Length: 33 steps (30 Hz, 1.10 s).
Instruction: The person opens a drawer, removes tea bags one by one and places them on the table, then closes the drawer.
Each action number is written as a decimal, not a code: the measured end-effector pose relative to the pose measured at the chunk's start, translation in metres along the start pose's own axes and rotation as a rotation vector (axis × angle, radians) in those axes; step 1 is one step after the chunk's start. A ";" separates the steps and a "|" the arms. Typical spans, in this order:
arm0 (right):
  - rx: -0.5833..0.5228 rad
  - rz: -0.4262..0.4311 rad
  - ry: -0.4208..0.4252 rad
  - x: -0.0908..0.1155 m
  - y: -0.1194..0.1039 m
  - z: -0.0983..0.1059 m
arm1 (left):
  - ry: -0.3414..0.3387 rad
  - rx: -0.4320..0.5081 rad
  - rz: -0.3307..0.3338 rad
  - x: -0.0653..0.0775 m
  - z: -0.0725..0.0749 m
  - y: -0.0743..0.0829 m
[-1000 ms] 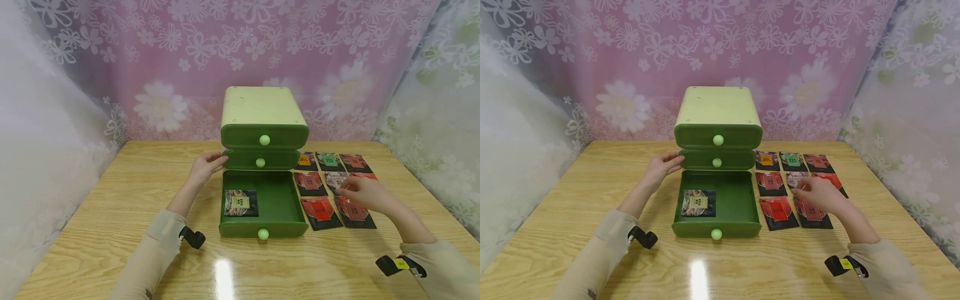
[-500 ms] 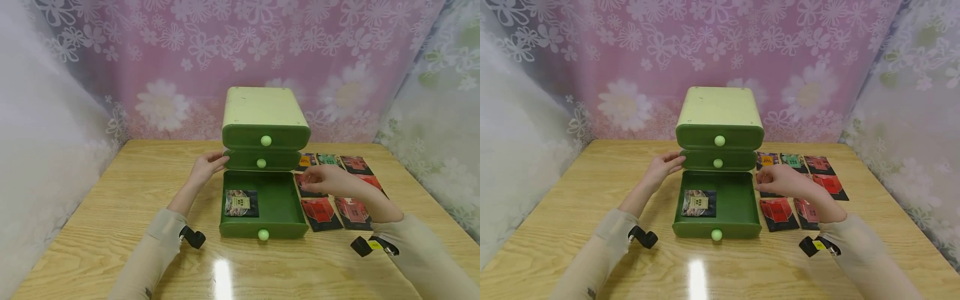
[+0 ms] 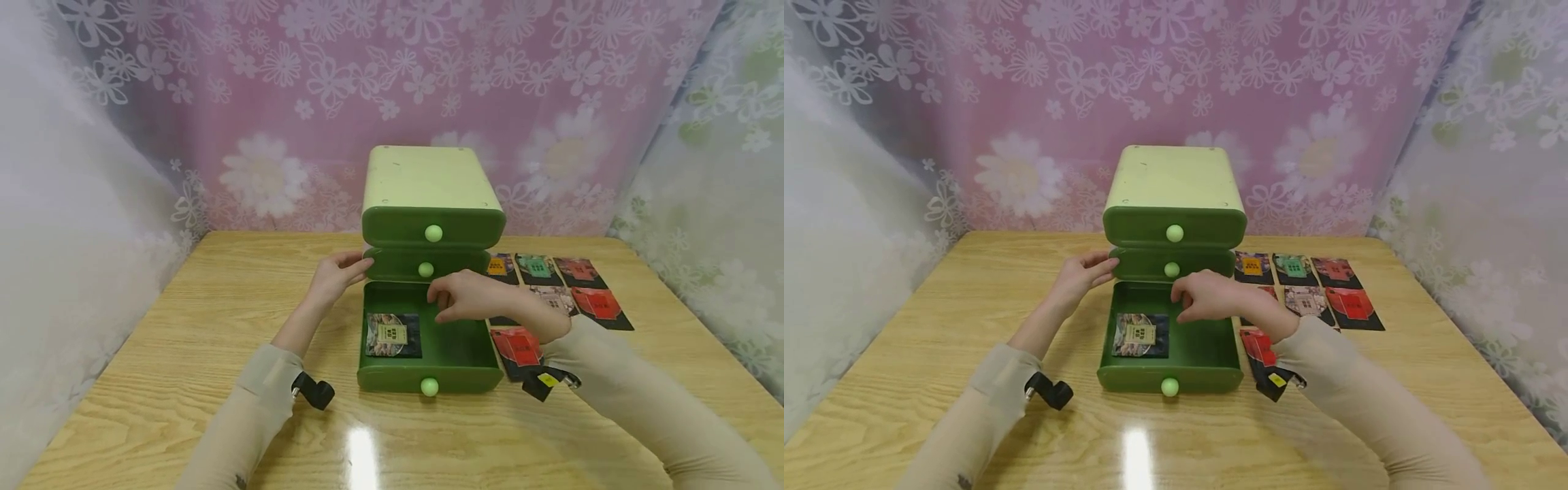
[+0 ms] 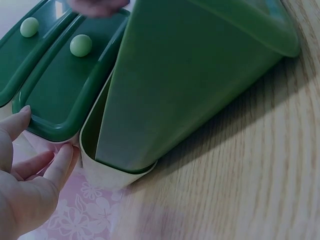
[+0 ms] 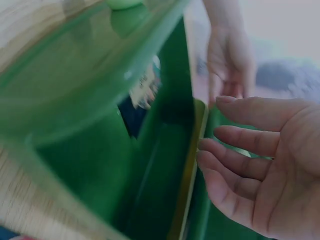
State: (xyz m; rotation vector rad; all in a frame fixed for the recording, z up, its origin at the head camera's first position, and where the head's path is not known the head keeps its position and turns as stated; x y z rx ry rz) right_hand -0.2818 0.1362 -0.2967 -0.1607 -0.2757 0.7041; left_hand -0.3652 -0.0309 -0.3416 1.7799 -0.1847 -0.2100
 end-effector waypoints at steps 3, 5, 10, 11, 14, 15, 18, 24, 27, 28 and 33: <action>0.071 0.029 -0.044 -0.016 -0.011 -0.009 | -0.001 0.002 -0.002 0.001 0.000 0.001; 0.115 0.043 -0.069 -0.026 -0.018 -0.016 | 0.003 0.010 -0.005 0.001 0.001 0.001; 0.198 0.052 -0.079 -0.043 -0.028 -0.027 | -0.011 0.000 -0.011 0.002 0.000 0.001; 0.210 0.049 -0.076 -0.045 -0.029 -0.028 | -0.016 -0.004 -0.010 0.002 0.000 0.001; 0.246 0.034 -0.083 -0.050 -0.029 -0.031 | -0.023 -0.003 -0.012 0.002 -0.001 0.001; 0.256 0.031 -0.090 -0.052 -0.028 -0.032 | -0.023 -0.001 -0.012 0.002 -0.001 0.001; 0.298 0.023 -0.124 -0.057 -0.027 -0.036 | -0.020 0.005 -0.013 0.002 0.000 0.001; 0.373 0.050 -0.234 -0.064 -0.024 -0.045 | -0.024 0.006 -0.008 0.001 0.000 0.001; 0.374 0.072 -0.287 -0.066 -0.023 -0.048 | -0.026 0.014 -0.006 0.001 -0.001 0.001; 0.376 0.078 -0.299 -0.067 -0.023 -0.049 | -0.027 0.014 -0.007 0.001 -0.001 0.001; 0.390 0.083 -0.336 -0.070 -0.022 -0.052 | -0.023 0.010 -0.007 0.001 -0.001 0.000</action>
Point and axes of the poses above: each hand's wrist, its own x-axis away from the middle knuckle, its own z-axis out of the back of the hand, y = z × x, the point moved 9 cm from there along -x, towards the middle knuckle, and after that the axes turned 13 degrees about x, right-handed, at the moved point
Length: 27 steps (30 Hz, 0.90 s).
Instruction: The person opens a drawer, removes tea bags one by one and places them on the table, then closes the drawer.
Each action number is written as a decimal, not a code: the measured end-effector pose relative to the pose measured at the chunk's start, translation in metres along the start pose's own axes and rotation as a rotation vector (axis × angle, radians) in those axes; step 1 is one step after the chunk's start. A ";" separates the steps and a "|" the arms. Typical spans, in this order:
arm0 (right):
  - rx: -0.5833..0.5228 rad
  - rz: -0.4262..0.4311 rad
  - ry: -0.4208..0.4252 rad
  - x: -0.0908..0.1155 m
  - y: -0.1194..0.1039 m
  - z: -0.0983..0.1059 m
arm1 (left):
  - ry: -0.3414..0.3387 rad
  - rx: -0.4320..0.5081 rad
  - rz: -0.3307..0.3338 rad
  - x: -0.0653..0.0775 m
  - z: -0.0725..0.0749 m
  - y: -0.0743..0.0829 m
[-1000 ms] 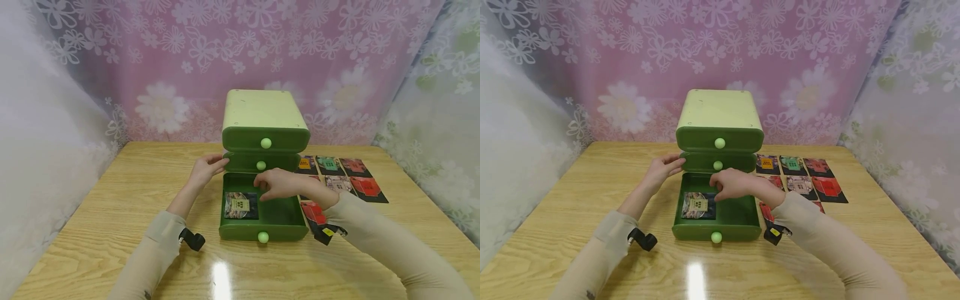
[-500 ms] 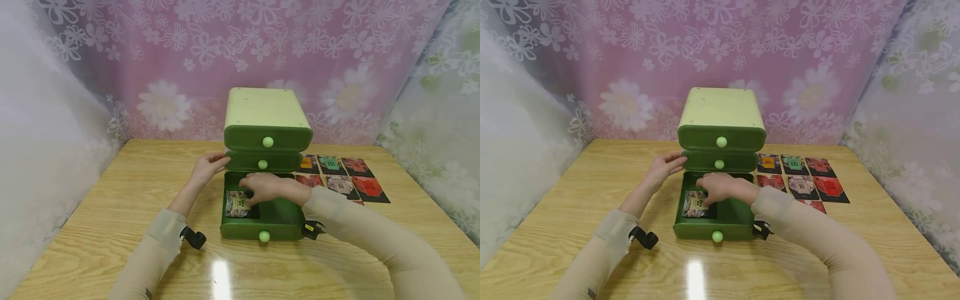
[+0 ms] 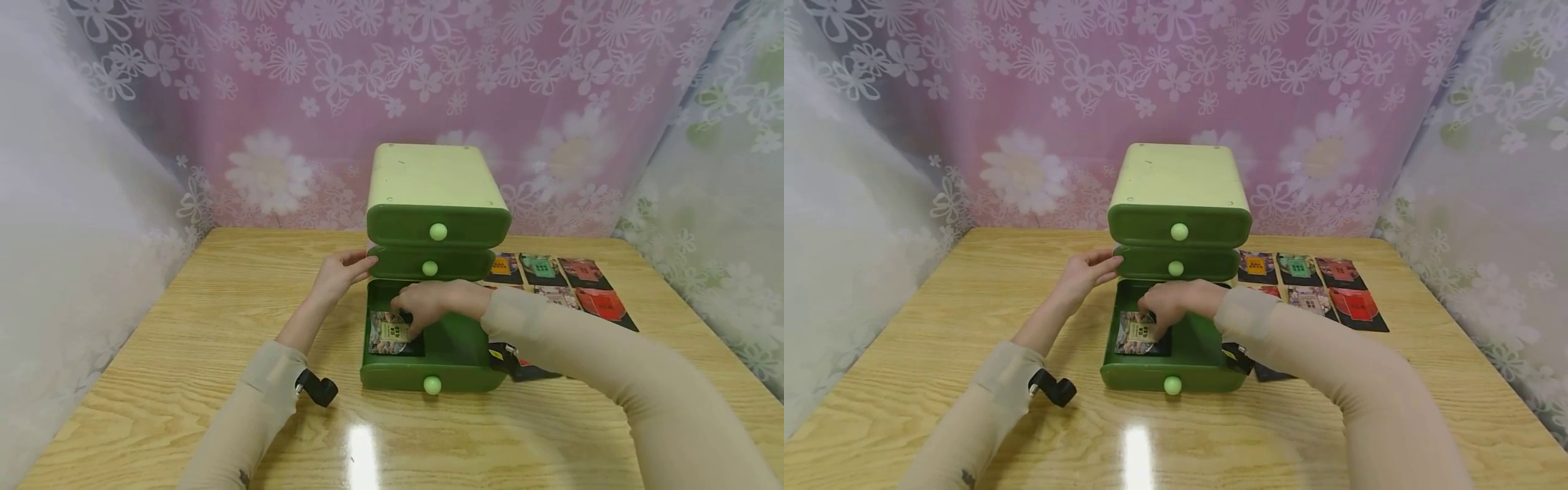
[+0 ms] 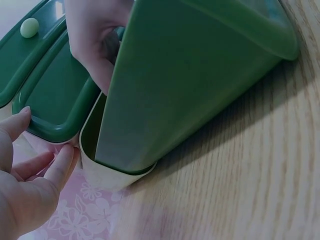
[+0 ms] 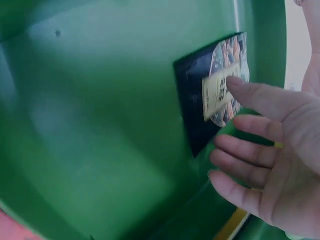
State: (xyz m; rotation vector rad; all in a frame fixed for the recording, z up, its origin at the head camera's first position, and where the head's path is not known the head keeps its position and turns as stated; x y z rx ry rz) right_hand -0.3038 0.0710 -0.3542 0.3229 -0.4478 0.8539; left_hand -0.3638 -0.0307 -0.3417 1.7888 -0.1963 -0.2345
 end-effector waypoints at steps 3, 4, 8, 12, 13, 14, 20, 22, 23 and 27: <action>0.012 -0.001 -0.012 -0.003 0.000 0.000 | 0.002 0.000 -0.003 0.000 0.000 0.000; 0.016 0.001 -0.014 -0.004 0.000 0.000 | 0.004 0.000 -0.004 0.000 0.001 0.000; 0.034 0.011 -0.017 -0.011 -0.001 -0.001 | 0.005 0.001 -0.007 0.000 0.001 0.000; 0.078 -0.014 -0.027 -0.017 -0.001 -0.003 | 0.003 -0.008 -0.008 0.001 0.001 0.001; 0.095 -0.025 -0.032 -0.019 0.000 -0.004 | 0.005 -0.010 -0.007 0.001 0.001 0.001; 0.109 -0.033 -0.035 -0.020 0.000 -0.004 | 0.005 -0.014 -0.006 0.002 0.001 0.001; 0.168 -0.093 -0.068 -0.023 0.003 -0.009 | 0.002 -0.013 -0.008 0.002 0.000 0.001; 0.178 -0.105 -0.077 -0.023 0.004 -0.011 | 0.002 -0.010 -0.009 0.001 0.000 0.000; 0.179 -0.105 -0.074 -0.023 0.004 -0.011 | 0.004 -0.010 -0.007 0.001 0.001 0.000; 0.161 -0.094 -0.052 -0.025 0.004 -0.012 | 0.010 -0.001 -0.004 0.001 0.001 -0.001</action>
Point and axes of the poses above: each hand's wrist, its own x-axis away from the middle knuckle, its own z-axis out of the back of the hand, y = z × x, the point moved 9 cm from there along -x, towards the middle knuckle, and after that the axes turned 13 degrees about x, right-handed, at the moved point
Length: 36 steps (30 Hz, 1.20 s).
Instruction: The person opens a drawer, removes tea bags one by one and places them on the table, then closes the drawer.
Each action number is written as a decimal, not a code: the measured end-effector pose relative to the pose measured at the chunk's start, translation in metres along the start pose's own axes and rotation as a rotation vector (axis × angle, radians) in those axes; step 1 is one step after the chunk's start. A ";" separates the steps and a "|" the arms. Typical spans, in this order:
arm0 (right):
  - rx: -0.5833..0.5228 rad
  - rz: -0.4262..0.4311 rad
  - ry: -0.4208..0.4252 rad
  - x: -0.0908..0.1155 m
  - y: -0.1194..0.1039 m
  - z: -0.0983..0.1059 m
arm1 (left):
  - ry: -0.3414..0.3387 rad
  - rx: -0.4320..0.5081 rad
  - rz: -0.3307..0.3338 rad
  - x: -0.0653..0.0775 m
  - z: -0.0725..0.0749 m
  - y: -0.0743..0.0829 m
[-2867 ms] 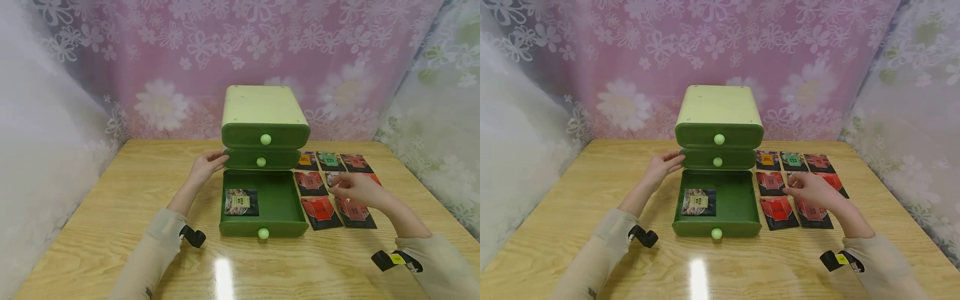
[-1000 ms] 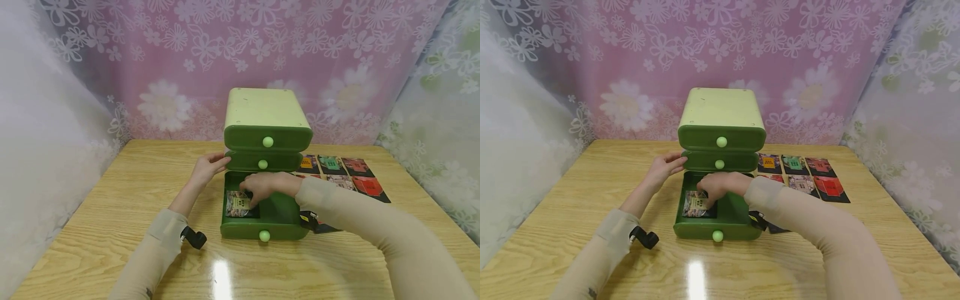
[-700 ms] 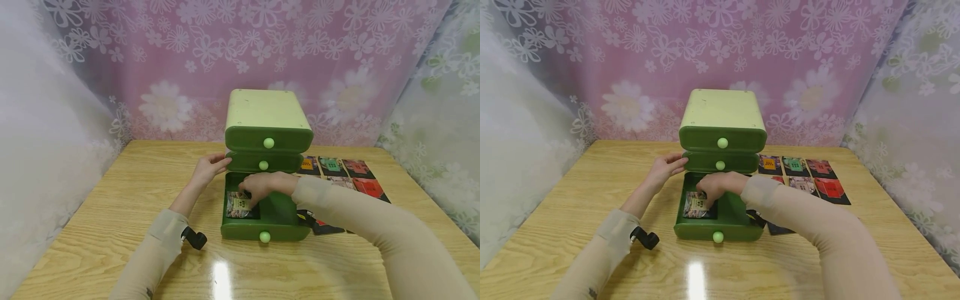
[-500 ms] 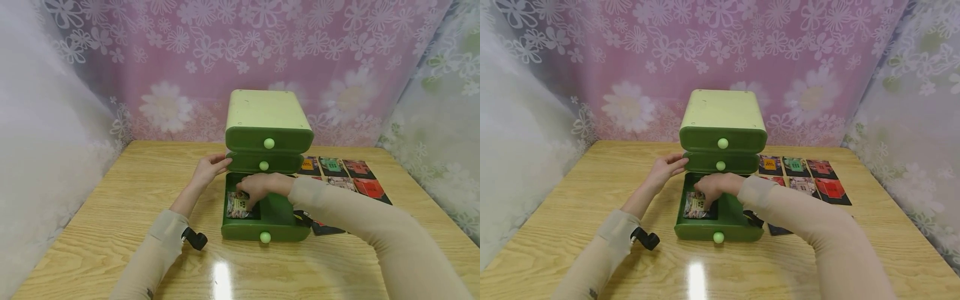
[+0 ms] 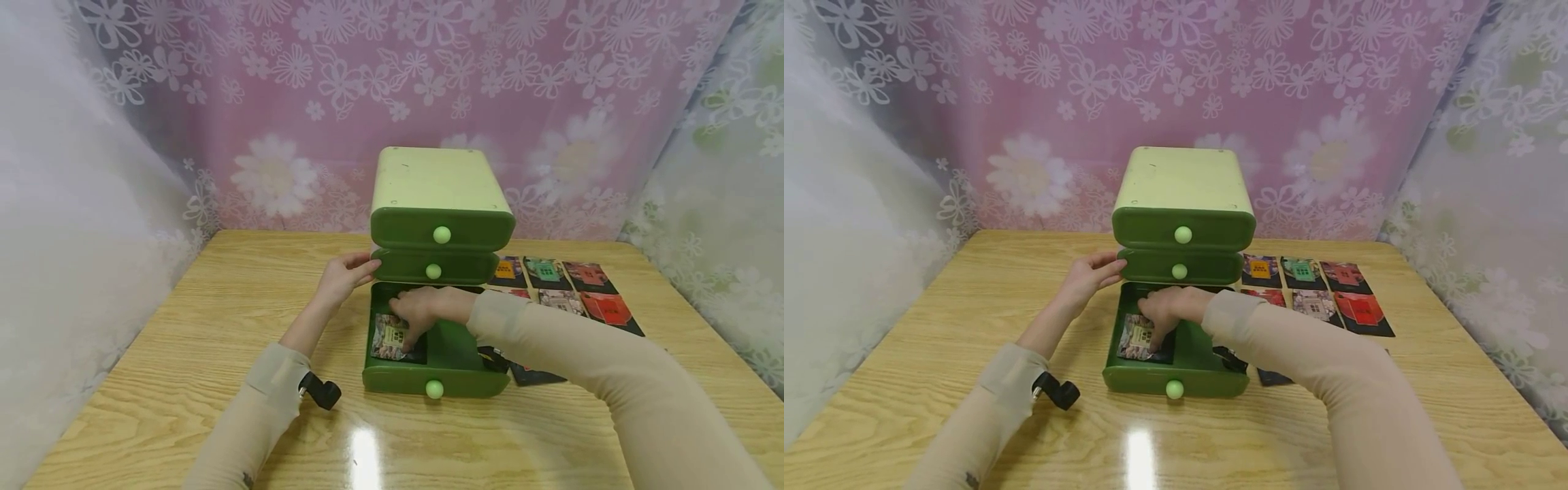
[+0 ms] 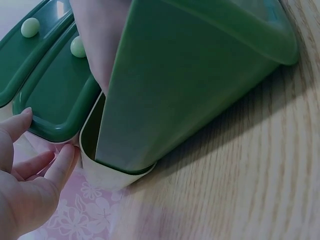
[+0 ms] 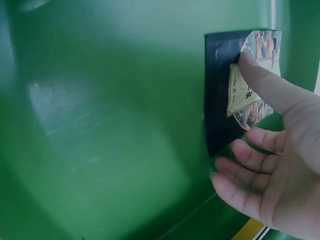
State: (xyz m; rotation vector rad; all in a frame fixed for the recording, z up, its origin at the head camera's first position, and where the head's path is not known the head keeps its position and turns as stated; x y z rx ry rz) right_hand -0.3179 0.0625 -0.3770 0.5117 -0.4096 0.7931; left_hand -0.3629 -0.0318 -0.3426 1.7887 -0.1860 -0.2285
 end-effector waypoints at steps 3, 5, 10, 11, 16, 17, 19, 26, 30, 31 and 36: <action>-0.062 0.009 0.016 0.001 0.000 0.001 | -0.001 0.006 0.004 0.000 -0.001 0.000; -0.121 0.018 0.021 0.003 0.000 0.001 | -0.003 0.006 0.005 0.000 -0.001 0.001; -0.252 0.052 0.040 0.008 -0.002 0.003 | -0.002 0.005 0.006 0.000 -0.001 0.001; -0.269 0.062 0.050 0.008 -0.003 0.004 | 0.000 0.006 0.005 0.000 -0.001 0.002; -0.344 0.145 0.084 0.013 -0.006 0.004 | 0.004 0.009 0.005 0.000 -0.002 0.002; -0.361 0.160 0.085 0.015 -0.006 0.003 | 0.000 0.005 0.003 0.000 -0.002 0.002; -0.401 0.179 0.088 0.019 -0.005 0.003 | -0.002 0.001 0.004 0.000 -0.002 0.002; -0.423 0.192 0.173 0.039 0.008 0.009 | 0.003 0.008 -0.004 0.000 -0.002 0.001; -0.413 0.146 0.252 0.054 0.019 0.014 | 0.000 0.019 -0.004 0.000 -0.002 0.000; -0.415 0.127 0.276 0.059 0.022 0.016 | 0.000 0.020 -0.003 0.000 -0.002 0.000; -0.405 0.015 0.416 0.087 0.040 0.025 | -0.003 0.026 0.008 0.001 -0.003 0.002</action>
Point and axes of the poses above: each hand's wrist, its own x-axis away from the middle knuckle, its own z-axis out of the back of the hand, y = z × x, the point moved 9 cm from there along -x, towards the middle knuckle, and after that the axes turned 13 degrees about x, right-handed, at the moved point
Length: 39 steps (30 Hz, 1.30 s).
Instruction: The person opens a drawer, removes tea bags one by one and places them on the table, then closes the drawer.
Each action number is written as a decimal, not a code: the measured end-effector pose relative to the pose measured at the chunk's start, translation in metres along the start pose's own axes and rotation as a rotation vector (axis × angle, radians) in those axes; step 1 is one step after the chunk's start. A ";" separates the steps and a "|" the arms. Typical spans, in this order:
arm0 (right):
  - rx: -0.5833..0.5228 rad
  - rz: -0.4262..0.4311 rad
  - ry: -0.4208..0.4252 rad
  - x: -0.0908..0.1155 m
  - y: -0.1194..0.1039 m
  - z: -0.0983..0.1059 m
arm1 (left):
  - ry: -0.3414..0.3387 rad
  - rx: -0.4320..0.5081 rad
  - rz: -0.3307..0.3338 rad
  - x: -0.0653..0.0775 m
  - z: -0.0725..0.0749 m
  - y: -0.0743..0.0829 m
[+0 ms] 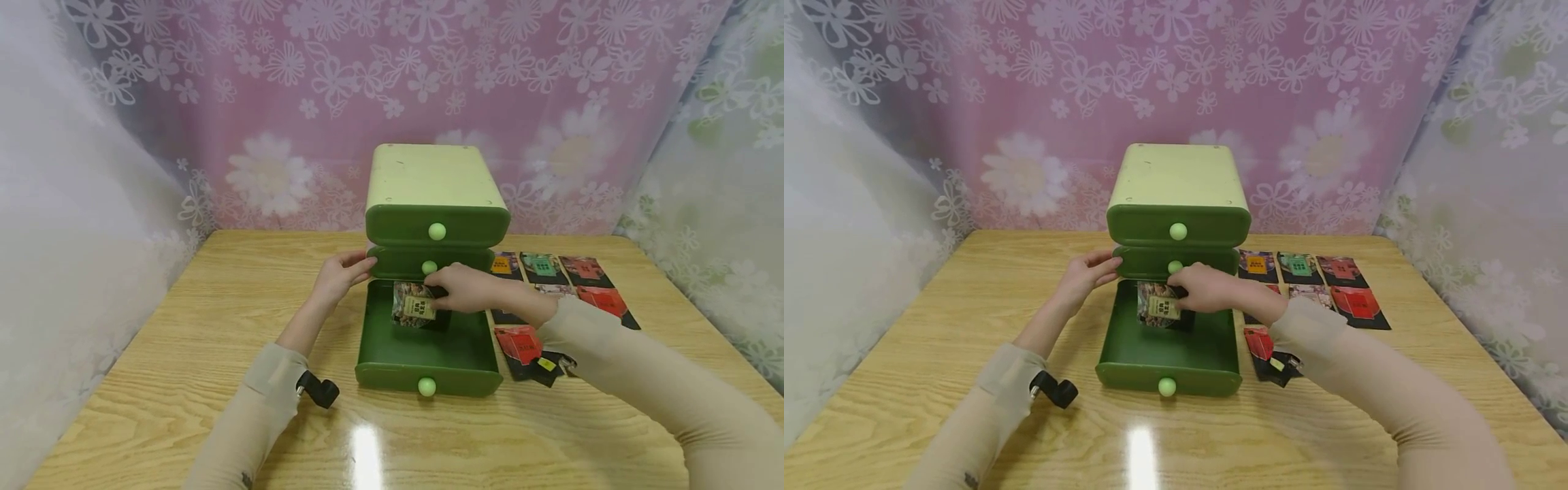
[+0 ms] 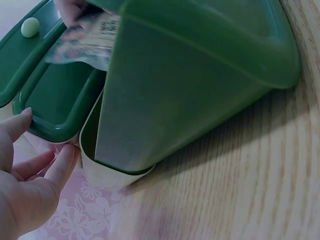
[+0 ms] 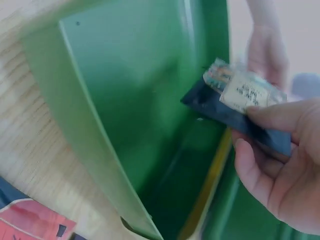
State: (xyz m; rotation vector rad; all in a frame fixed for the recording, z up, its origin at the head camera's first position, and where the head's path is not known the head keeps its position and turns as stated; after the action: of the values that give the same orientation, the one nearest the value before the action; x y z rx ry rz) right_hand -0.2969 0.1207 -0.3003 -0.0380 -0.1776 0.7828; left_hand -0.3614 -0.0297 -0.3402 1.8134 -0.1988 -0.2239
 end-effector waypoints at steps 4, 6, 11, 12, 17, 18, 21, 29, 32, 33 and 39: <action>0.011 -0.051 0.081 0.017 0.005 0.015 | -0.010 0.011 0.010 0.005 -0.004 0.007; 0.007 -0.071 0.109 0.025 0.007 0.020 | -0.014 0.009 0.012 0.009 -0.006 0.013; 0.005 -0.108 0.181 0.046 0.014 0.027 | -0.018 -0.013 0.013 0.015 -0.011 0.019; 0.007 -0.117 0.196 0.050 0.016 0.029 | -0.018 -0.013 0.012 0.015 -0.011 0.019; -0.024 -0.199 0.238 0.079 0.030 0.030 | -0.016 0.017 0.015 0.006 -0.005 0.006; -0.020 -0.219 0.249 0.085 0.034 0.030 | -0.015 0.020 0.015 0.003 -0.004 0.004; -0.029 -0.299 0.260 0.105 0.046 0.026 | -0.006 0.011 0.012 0.000 -0.001 -0.001; -0.043 -0.506 0.301 0.156 0.084 0.013 | 0.004 0.004 0.008 -0.001 0.001 -0.001; -0.078 -0.549 0.335 0.176 0.100 0.010 | 0.000 0.007 0.006 0.000 0.001 -0.001; -0.120 -0.567 0.335 0.183 0.106 0.008 | 0.000 0.006 0.005 0.000 0.001 -0.001; -0.337 -0.719 0.270 0.235 0.145 -0.009 | -0.009 0.008 0.002 0.001 -0.001 -0.002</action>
State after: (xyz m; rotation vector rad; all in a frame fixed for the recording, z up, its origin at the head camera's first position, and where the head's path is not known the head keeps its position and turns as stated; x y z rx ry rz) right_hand -0.2333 0.3896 -0.2900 -0.3766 -0.0541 0.0206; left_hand -0.3600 -0.0284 -0.3414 1.8201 -0.2088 -0.2303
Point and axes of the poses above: each hand's wrist, its own x-axis away from the middle knuckle, its own z-axis out of the back of the hand, y = z × x, the point moved 9 cm from there along -x, towards the middle knuckle, and after that the axes turned 13 degrees about x, right-handed, at the moved point
